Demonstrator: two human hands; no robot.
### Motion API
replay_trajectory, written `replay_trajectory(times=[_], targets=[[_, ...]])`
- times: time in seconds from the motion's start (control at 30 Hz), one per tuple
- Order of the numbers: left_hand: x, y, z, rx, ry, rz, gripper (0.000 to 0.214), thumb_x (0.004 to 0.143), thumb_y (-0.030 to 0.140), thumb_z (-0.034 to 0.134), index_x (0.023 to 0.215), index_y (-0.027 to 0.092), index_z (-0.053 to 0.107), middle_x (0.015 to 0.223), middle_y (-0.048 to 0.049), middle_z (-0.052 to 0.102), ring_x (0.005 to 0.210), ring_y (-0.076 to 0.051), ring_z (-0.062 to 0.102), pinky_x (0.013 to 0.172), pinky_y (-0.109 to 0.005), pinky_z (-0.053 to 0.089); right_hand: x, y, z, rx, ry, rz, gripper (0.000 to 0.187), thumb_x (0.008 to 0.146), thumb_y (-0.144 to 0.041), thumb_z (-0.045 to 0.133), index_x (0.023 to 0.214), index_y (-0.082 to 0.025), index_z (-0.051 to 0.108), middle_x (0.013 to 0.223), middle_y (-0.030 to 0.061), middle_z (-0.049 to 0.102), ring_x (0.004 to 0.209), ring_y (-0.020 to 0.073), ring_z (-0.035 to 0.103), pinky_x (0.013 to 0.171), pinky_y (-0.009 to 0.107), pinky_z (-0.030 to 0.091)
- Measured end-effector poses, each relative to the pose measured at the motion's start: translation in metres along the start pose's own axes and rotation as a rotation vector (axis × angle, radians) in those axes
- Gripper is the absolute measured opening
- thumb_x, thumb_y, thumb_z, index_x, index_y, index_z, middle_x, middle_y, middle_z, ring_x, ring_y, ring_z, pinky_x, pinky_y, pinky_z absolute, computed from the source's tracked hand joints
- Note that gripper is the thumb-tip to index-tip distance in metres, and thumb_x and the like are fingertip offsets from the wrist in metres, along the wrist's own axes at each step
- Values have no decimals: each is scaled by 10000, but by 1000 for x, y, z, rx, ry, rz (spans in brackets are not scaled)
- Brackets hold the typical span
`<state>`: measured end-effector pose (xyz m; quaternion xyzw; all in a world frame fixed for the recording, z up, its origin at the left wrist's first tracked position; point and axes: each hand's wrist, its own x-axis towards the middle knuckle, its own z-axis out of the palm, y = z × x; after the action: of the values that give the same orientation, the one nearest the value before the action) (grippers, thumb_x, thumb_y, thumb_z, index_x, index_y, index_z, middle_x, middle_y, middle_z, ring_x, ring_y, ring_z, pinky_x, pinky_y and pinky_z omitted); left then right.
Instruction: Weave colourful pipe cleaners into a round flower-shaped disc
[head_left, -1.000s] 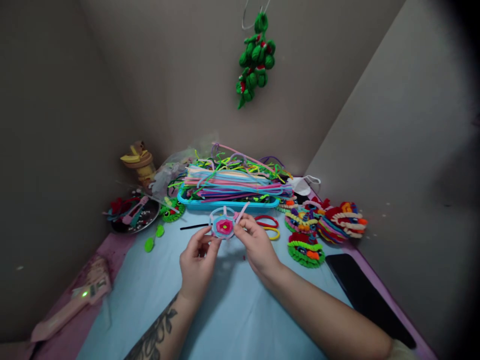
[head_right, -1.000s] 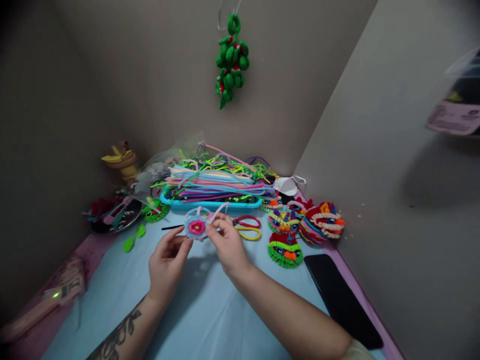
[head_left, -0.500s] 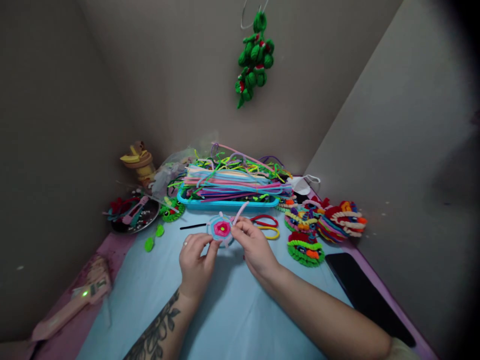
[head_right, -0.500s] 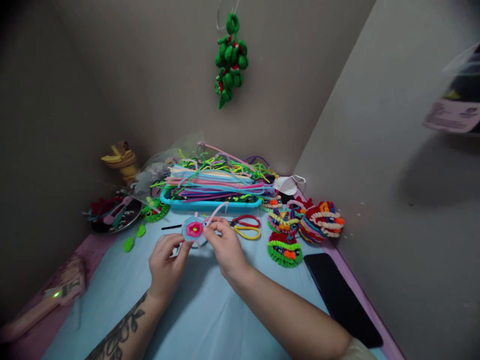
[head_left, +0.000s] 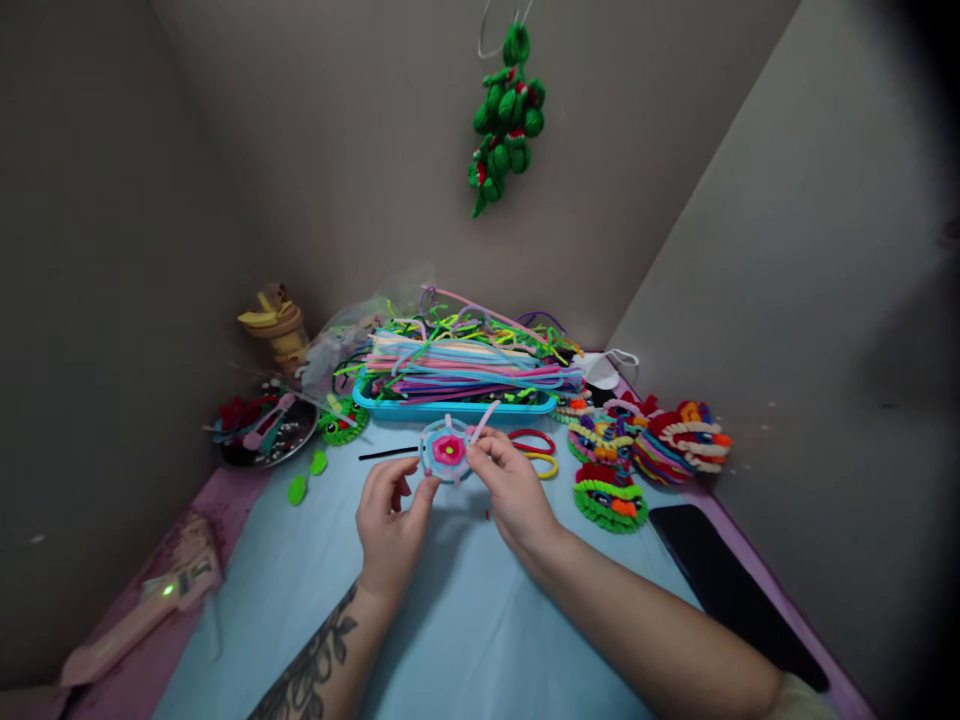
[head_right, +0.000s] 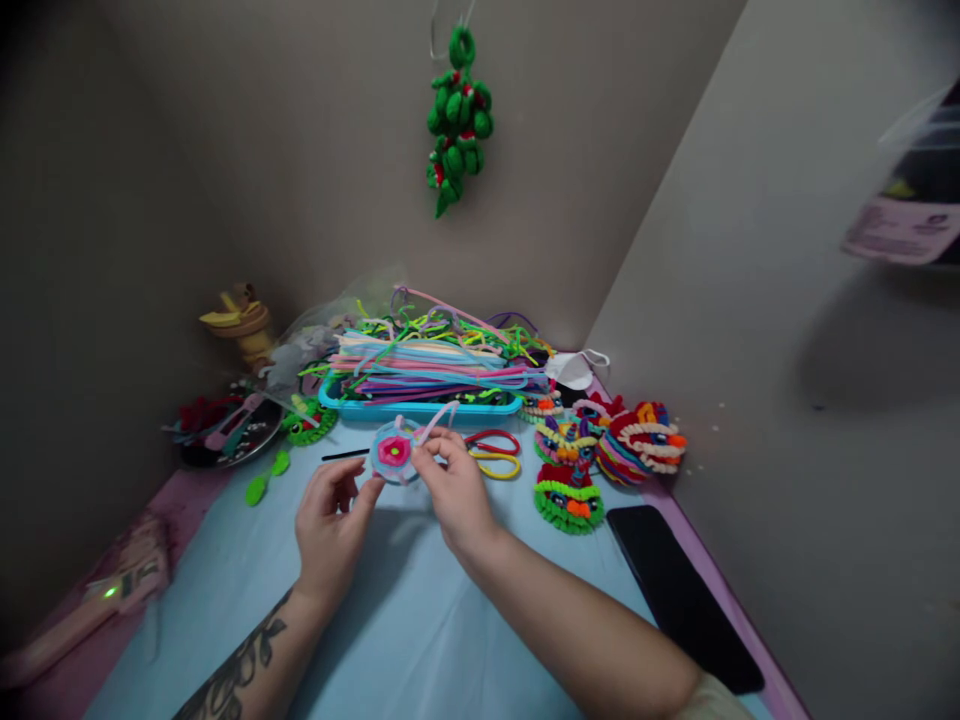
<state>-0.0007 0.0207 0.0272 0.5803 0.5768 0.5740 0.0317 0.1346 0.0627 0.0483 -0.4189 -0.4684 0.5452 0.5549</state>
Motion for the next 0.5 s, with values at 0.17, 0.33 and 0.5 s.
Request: replay_trajectory(times=[0.17,0.33,0.5], targets=[[-8,4,-1,-20,-63,62,83,778,223,652,847,183,630,696,6,639,539,-90,528,520,-209,426,-1,4,1,-14,12,-8,250,733,-407,650,617,-197,576,959,43,535,1017,206,474,912,318,355],[-6,9,1,-60,-198,16,91,809,241,609,828,195,685,687,-12,628,567,-110,530,536,-224,419,-3,8,2,-4,22,-58,229,753,-392,637,643,-199,577,951,46,537,1009,207,469,895,327,368],[-3,11,3,-159,-243,-210,202,810,306,599,676,167,656,588,15,493,553,-107,462,527,-218,373,-6,12,3,-4,2,-51,209,755,-378,637,664,-198,581,992,46,519,1005,197,477,834,289,395]])
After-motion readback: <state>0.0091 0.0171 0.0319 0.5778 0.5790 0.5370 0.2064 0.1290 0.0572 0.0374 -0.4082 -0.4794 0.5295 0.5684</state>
